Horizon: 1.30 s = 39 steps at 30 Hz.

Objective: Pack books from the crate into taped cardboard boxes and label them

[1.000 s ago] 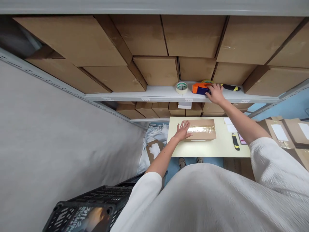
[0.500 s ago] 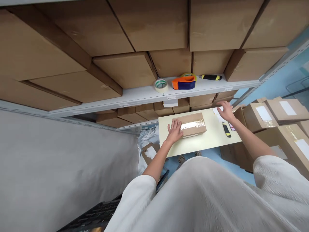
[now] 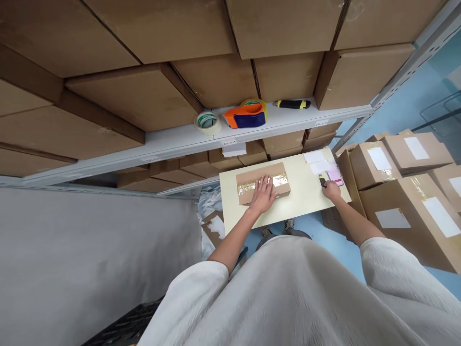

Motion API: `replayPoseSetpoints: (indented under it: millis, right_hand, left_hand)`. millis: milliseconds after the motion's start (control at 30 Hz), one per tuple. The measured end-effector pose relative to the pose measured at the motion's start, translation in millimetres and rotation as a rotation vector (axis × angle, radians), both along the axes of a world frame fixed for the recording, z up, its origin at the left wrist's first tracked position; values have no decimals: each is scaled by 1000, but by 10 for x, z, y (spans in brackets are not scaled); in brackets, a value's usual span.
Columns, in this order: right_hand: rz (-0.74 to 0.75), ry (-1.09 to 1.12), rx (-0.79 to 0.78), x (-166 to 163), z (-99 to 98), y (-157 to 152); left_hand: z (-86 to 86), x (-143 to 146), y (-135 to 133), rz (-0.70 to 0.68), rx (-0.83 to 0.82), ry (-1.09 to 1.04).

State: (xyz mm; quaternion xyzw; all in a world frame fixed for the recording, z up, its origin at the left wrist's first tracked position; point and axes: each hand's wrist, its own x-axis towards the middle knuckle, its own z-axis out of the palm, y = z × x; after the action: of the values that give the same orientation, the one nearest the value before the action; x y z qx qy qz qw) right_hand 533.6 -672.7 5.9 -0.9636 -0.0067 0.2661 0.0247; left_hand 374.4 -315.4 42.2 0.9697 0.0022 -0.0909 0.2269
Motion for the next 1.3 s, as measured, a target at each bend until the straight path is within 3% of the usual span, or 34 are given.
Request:
replayPoseSetpoints:
  millis: [167, 367, 533, 633, 733, 867, 967, 1067, 1300]
  right_hand:
    - [17, 21, -12, 59, -174, 46]
    - [-18, 21, 4, 76, -306, 48]
    - [0, -29, 46, -31, -232, 81]
    - [140, -147, 117, -36, 67, 217]
    - [346, -364, 201, 174, 619, 510]
    - [560, -646, 302, 786, 1504, 1090]
    - [710, -737, 329, 1297, 1971, 1522]
    - [830, -735, 314, 1666, 2155, 1844]
    - [881, -692, 240, 1934, 2116, 2123]
  left_hand:
    - [-92, 73, -191, 13, 40, 43]
    - [-148, 90, -176, -10, 64, 69]
    - [-135, 88, -166, -12, 40, 84]
    - [-109, 84, -166, -13, 18, 90]
    - [-73, 92, -146, -15, -11, 81]
    - [-23, 114, -95, -14, -30, 83]
    - [4, 114, -67, -25, -42, 85]
    - [3, 104, -59, -29, -59, 74]
    - [-47, 88, -54, -7, -107, 60]
